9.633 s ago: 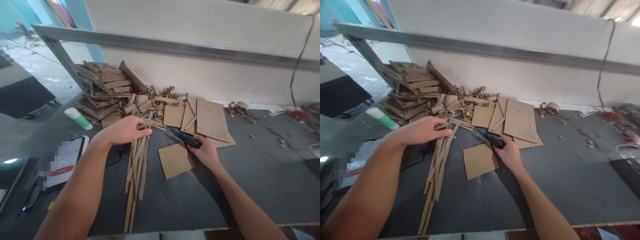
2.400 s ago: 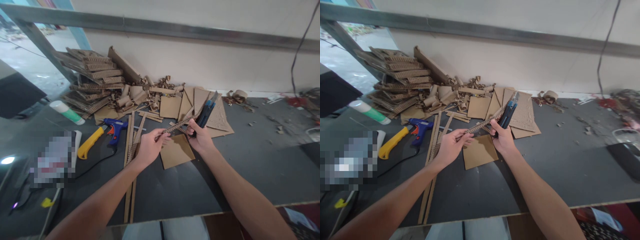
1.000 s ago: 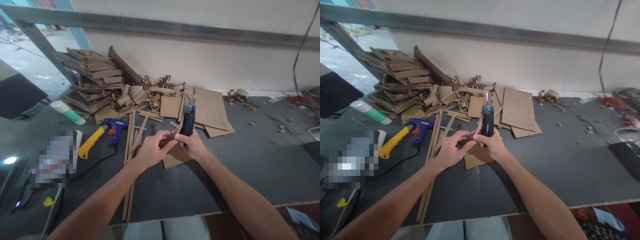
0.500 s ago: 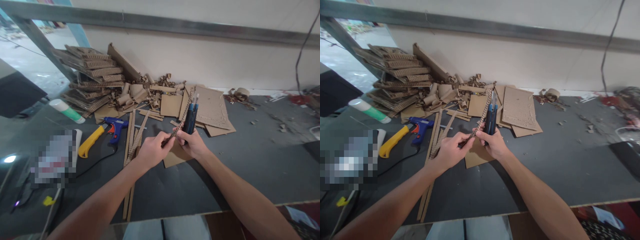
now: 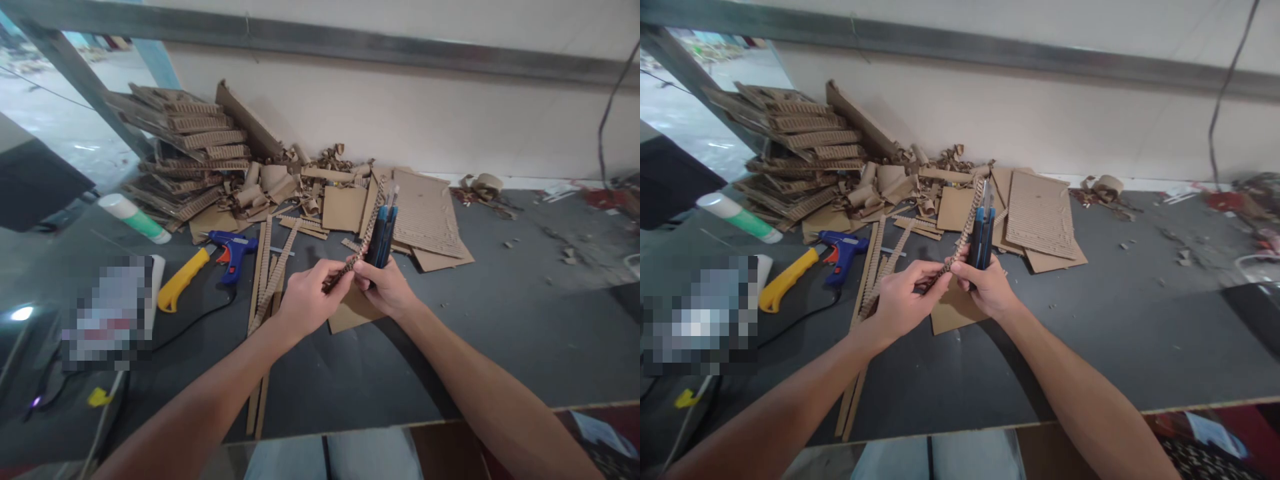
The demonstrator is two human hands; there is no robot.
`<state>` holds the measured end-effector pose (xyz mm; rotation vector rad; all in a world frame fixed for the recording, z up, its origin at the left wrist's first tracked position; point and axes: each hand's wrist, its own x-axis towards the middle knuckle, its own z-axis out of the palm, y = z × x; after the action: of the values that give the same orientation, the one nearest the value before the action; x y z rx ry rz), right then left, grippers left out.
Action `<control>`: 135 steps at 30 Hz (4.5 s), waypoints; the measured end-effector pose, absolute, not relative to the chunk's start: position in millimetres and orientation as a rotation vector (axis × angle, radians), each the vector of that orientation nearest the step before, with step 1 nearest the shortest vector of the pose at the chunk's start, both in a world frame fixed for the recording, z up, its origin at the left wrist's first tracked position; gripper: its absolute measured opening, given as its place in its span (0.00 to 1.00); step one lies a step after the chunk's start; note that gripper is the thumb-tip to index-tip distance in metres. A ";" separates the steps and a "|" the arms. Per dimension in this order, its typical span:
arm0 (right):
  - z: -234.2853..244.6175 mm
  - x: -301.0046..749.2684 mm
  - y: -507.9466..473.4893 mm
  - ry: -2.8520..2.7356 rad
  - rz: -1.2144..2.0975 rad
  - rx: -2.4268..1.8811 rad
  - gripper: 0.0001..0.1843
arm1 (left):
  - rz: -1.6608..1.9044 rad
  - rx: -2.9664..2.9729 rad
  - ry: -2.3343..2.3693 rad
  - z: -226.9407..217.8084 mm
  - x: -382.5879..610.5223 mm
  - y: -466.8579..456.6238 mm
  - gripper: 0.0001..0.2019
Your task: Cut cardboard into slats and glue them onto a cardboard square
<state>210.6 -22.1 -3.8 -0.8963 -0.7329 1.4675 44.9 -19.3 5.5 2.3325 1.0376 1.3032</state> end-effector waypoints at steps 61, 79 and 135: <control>5.3 238.7 -24.9 -2.086 -0.108 -1.364 0.18 | 1.281 2.341 1.575 -8.4 22.7 21.8 0.06; 8.6 231.2 -29.5 -2.134 -0.179 -1.418 0.16 | 1.139 1.993 1.486 5.6 19.6 22.2 0.09; 10.3 194.8 -54.0 -2.069 -0.171 -1.785 0.18 | 1.064 2.022 1.568 1.4 20.2 24.0 0.08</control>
<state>194.8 -54.0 10.3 -1.7845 -2.0690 -0.1708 20.2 24.0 1.4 2.0219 1.5676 1.0643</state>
